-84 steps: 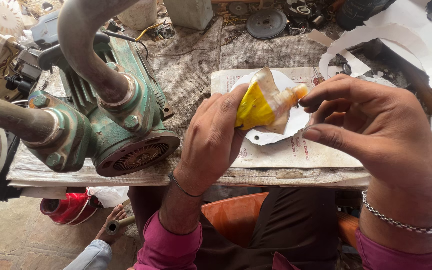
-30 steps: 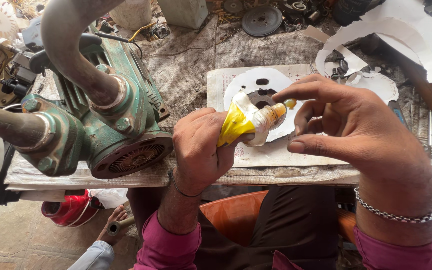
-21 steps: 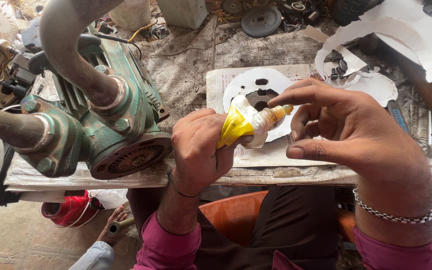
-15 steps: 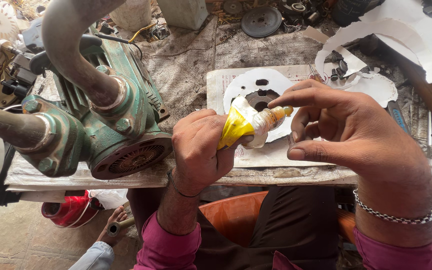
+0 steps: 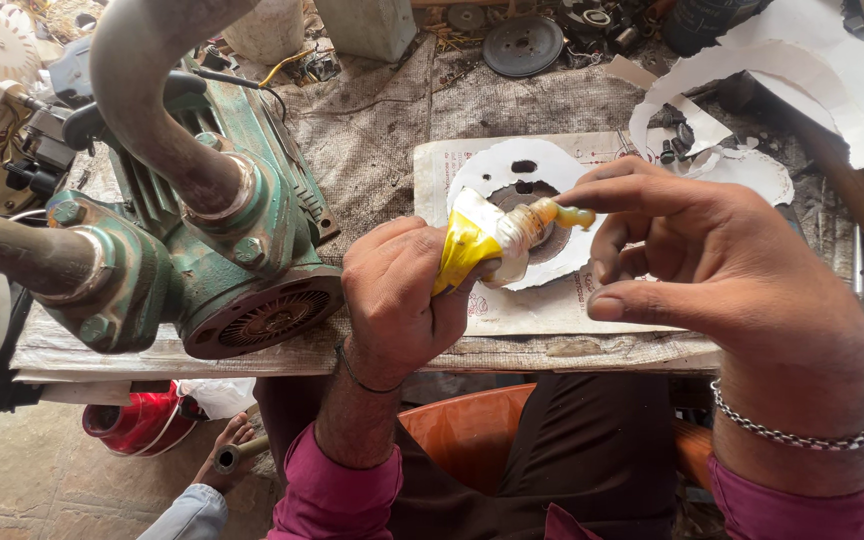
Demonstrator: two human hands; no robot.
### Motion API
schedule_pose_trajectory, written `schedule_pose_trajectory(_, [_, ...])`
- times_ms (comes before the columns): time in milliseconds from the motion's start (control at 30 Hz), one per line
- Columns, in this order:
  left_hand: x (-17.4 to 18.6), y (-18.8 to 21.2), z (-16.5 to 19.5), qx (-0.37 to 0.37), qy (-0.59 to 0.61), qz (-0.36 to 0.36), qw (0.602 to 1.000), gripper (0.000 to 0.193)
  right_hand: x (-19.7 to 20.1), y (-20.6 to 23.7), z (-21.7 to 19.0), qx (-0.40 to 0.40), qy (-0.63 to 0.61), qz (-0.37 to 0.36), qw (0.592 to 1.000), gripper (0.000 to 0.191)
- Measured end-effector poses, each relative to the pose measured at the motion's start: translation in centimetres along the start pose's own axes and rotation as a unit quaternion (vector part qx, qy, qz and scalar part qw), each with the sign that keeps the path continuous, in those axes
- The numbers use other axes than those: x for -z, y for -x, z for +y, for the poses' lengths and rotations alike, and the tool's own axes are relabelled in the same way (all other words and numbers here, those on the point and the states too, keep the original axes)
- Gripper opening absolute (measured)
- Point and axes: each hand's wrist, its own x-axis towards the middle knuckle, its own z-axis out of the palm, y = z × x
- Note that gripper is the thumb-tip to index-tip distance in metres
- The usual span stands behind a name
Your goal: The person squeezes yellow sealant from a tube onto a paper gasket and spreads it around the gasket edge by hand. They align the gasket over a metal pump cover, then fit the gasket onto the water pump housing and press it into place.
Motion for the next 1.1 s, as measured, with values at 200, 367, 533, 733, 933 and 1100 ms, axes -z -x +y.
schedule_pose_trajectory(200, [0.2, -1.4, 0.8, 0.035, -0.023, 0.004, 0.999, 0.018, 1.7, 0.3, -1.0, 0.036, -0.070, 0.029, 0.996, 0.064])
schedule_pose_trajectory(367, [0.6, -3.6, 1.2, 0.070, -0.053, -0.019, 0.996, 0.024, 2.0, 1.0, -1.2, 0.111, -0.091, 0.109, 0.984, 0.057])
schedule_pose_trajectory(533, [-2.5, -6.4, -4.3, 0.102, -0.219, -0.042, 0.970, 0.040, 1.9, 1.2, -1.3, 0.115, -0.013, 0.149, 0.982, 0.059])
schedule_pose_trajectory(733, [-6.9, -8.7, -11.8, 0.189, -0.372, -0.130, 0.900, 0.030, 1.9, 1.5, -1.3, 0.130, 0.003, 0.156, 0.979, 0.063])
schedule_pose_trajectory(933, [-6.3, -7.5, -10.0, 0.234, -0.392, -0.134, 0.880, 0.047, 2.0, 1.3, -1.6, 0.106, 0.027, 0.164, 0.980, 0.063])
schedule_pose_trajectory(1100, [-4.2, -3.4, -6.1, 0.333, -0.235, -0.244, 0.880, 0.041, 1.1, 0.5, -1.9, 0.088, 0.112, 0.180, 0.973, 0.056])
